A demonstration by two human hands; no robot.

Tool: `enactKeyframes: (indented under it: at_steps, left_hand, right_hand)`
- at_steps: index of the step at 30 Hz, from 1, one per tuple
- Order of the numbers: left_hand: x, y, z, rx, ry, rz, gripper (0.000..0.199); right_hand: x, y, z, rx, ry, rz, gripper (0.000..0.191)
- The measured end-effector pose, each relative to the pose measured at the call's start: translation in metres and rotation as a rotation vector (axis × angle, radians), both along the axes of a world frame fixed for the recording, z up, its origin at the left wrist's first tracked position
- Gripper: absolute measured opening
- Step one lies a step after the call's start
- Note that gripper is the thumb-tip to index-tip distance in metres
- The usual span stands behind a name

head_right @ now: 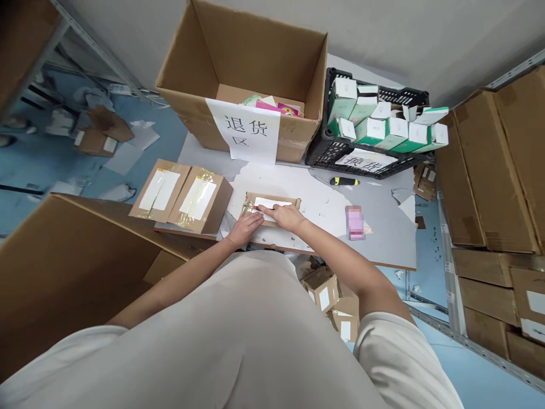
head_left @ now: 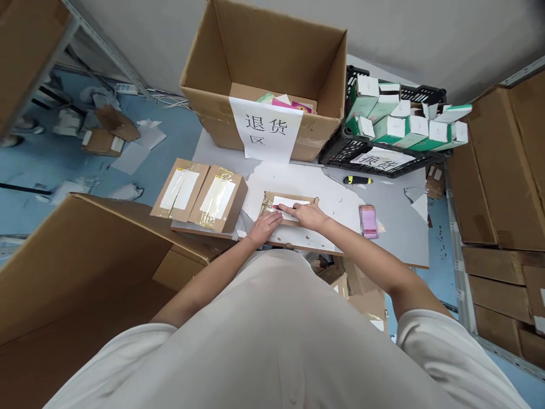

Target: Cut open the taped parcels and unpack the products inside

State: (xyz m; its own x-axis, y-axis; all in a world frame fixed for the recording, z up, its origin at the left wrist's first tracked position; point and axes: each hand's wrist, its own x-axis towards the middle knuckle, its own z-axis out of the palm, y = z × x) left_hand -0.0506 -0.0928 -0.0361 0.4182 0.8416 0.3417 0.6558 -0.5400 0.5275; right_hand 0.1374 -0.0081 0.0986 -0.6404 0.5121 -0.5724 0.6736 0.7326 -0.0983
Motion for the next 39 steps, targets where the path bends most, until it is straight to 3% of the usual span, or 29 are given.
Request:
enactKeyframes:
  at_steps: [8, 17, 21, 24, 27, 30, 33, 39]
  left_hand:
    - [0.000, -0.002, -0.002, -0.041, 0.038, 0.000, 0.034]
    - [0.003, 0.001, -0.007, -0.015, 0.050, 0.044, 0.032]
    - [0.007, 0.001, 0.001, -0.051, 0.071, 0.071, 0.030]
    - [0.009, 0.004, 0.018, -0.099, 0.110, 0.088, 0.029]
    - [0.010, 0.015, 0.039, -0.143, 0.188, 0.074, 0.036]
    - [0.011, 0.034, 0.054, -0.161, 0.265, 0.075, 0.085]
    - [0.013, 0.053, 0.058, -0.207, 0.353, 0.076, 0.121]
    - [0.016, 0.059, 0.053, -0.231, 0.357, 0.105, 0.117]
  right_hand:
    - [0.028, -0.006, 0.013, 0.024, -0.128, -0.020, 0.064]
    - [0.121, -0.021, 0.044, 0.132, -0.327, -0.082, 0.073]
    - [0.148, -0.037, 0.041, 0.124, -0.287, -0.173, 0.076]
    - [0.162, -0.053, 0.027, 0.124, -0.133, -0.389, 0.068]
    - [0.160, -0.069, 0.009, 0.110, 0.124, -0.607, 0.060]
    - [0.145, -0.077, -0.006, 0.076, 0.276, -0.686, 0.059]
    - [0.127, -0.077, -0.009, 0.057, 0.240, -0.684, 0.058]
    - [0.098, -0.077, 0.001, 0.110, -0.072, -0.667, 0.061]
